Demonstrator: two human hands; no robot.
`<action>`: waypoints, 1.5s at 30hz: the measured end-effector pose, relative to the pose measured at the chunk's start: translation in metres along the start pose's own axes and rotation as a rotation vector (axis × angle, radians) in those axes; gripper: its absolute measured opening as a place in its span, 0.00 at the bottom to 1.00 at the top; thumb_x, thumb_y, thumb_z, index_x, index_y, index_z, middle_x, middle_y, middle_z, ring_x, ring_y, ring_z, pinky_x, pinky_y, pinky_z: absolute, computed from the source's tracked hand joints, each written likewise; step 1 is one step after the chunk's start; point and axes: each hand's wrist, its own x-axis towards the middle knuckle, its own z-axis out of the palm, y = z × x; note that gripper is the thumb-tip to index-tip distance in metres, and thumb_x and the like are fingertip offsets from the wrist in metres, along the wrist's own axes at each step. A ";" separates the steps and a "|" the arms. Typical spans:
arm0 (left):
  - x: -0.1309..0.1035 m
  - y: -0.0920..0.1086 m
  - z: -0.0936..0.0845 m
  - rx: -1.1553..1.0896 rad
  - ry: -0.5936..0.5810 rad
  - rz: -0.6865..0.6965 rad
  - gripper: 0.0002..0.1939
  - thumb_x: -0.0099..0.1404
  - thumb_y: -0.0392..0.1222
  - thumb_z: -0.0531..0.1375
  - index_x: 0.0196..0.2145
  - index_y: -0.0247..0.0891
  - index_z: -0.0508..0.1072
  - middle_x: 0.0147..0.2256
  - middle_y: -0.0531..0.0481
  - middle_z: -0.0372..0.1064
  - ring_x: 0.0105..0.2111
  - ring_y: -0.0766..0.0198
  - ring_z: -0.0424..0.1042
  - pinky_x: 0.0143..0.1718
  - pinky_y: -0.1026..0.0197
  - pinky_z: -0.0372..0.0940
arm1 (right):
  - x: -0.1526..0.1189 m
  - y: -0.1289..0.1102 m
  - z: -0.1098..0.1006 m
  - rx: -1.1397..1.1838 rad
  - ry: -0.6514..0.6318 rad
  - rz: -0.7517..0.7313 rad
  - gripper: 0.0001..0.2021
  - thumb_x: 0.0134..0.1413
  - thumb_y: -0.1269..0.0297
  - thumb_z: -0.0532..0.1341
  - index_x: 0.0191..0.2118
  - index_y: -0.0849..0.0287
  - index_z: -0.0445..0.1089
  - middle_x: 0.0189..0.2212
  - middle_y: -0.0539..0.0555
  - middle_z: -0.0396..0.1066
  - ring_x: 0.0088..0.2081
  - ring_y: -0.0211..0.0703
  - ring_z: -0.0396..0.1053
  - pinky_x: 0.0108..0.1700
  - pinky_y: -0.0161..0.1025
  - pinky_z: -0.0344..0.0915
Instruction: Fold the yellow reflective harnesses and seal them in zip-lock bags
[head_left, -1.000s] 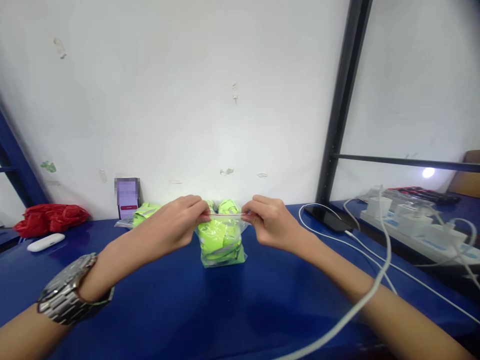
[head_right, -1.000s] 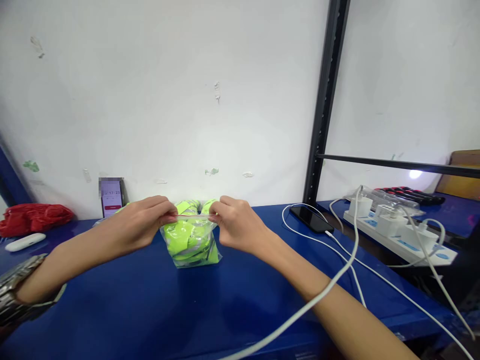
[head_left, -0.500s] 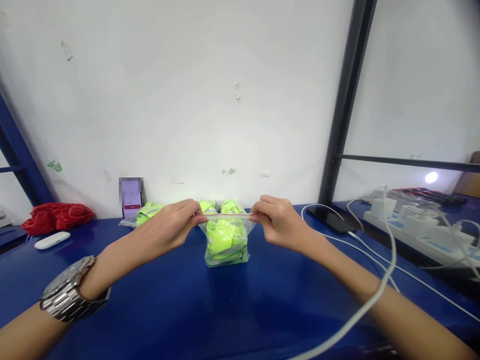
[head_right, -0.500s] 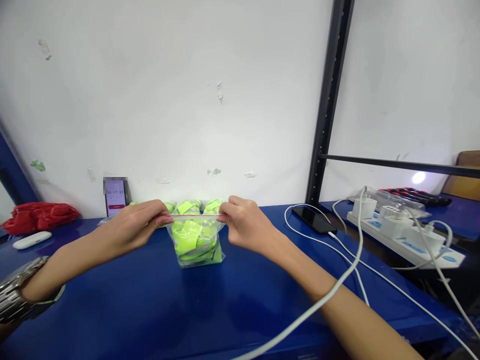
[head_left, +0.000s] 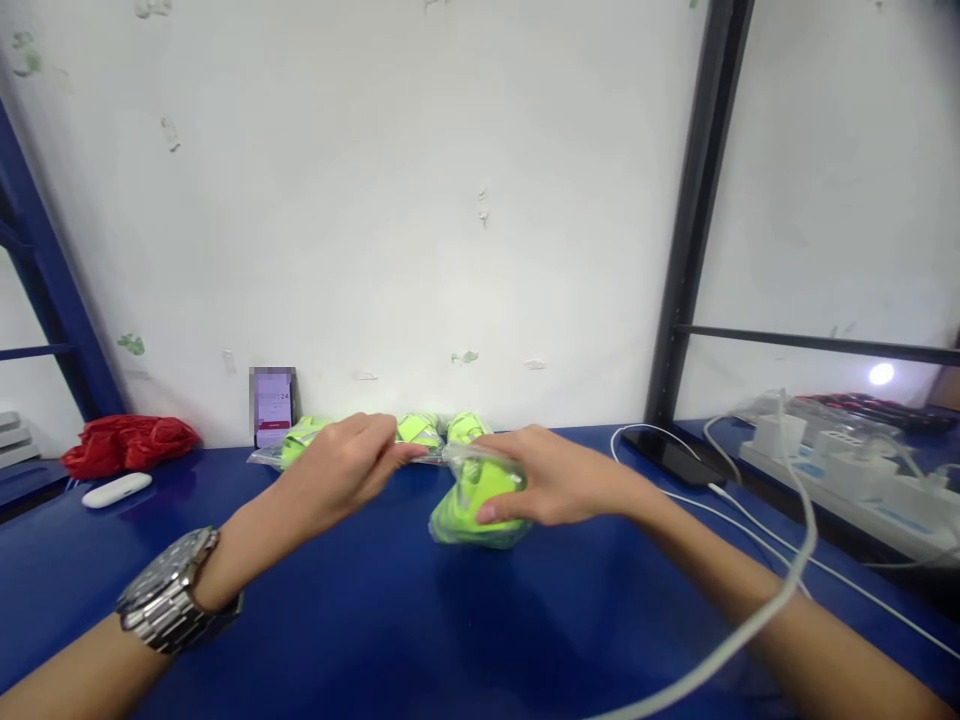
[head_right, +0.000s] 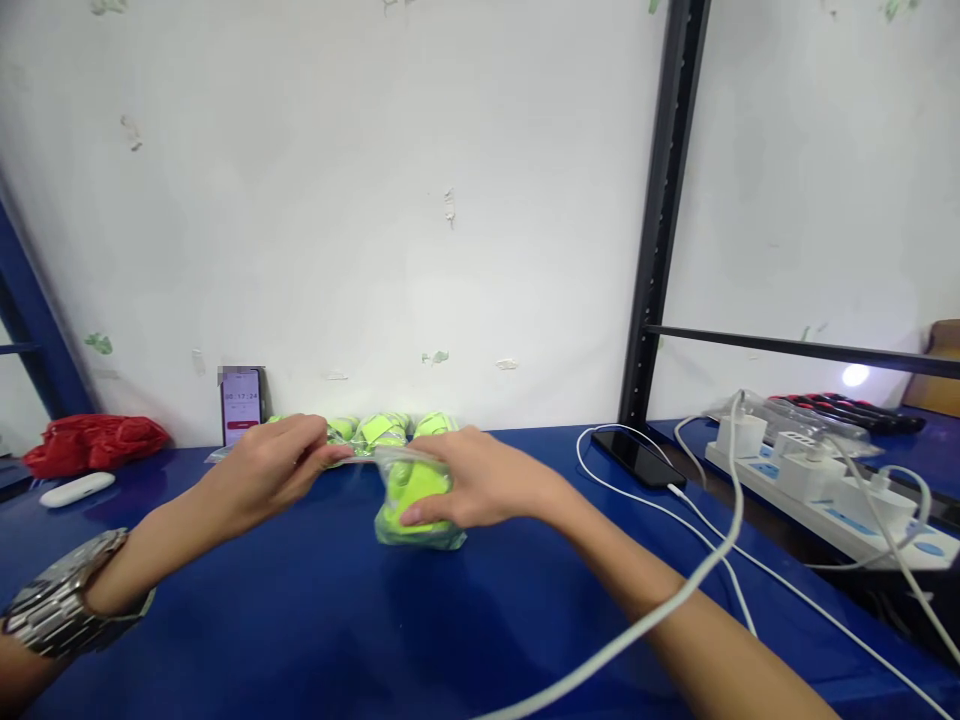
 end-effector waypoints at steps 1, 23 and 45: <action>-0.005 -0.013 0.001 0.030 -0.027 -0.065 0.18 0.72 0.47 0.47 0.24 0.40 0.56 0.21 0.54 0.58 0.20 0.67 0.57 0.24 0.62 0.50 | -0.003 0.010 -0.006 0.031 0.023 0.014 0.21 0.51 0.50 0.63 0.46 0.60 0.69 0.37 0.55 0.73 0.34 0.44 0.69 0.34 0.36 0.61; -0.115 -0.138 0.044 0.267 -0.479 -0.524 0.24 0.68 0.40 0.46 0.60 0.43 0.60 0.60 0.38 0.56 0.50 0.41 0.67 0.44 0.49 0.63 | 0.024 0.160 0.084 -0.364 0.149 0.223 0.35 0.46 0.79 0.51 0.64 0.63 0.51 0.68 0.68 0.34 0.68 0.62 0.26 0.62 0.65 0.44; -0.019 -0.021 -0.006 -0.114 -0.105 -0.662 0.27 0.69 0.56 0.47 0.53 0.36 0.70 0.23 0.53 0.72 0.25 0.62 0.71 0.29 0.64 0.62 | 0.018 0.036 0.073 0.254 0.494 -0.064 0.06 0.54 0.63 0.58 0.30 0.59 0.68 0.18 0.49 0.69 0.20 0.36 0.66 0.26 0.33 0.61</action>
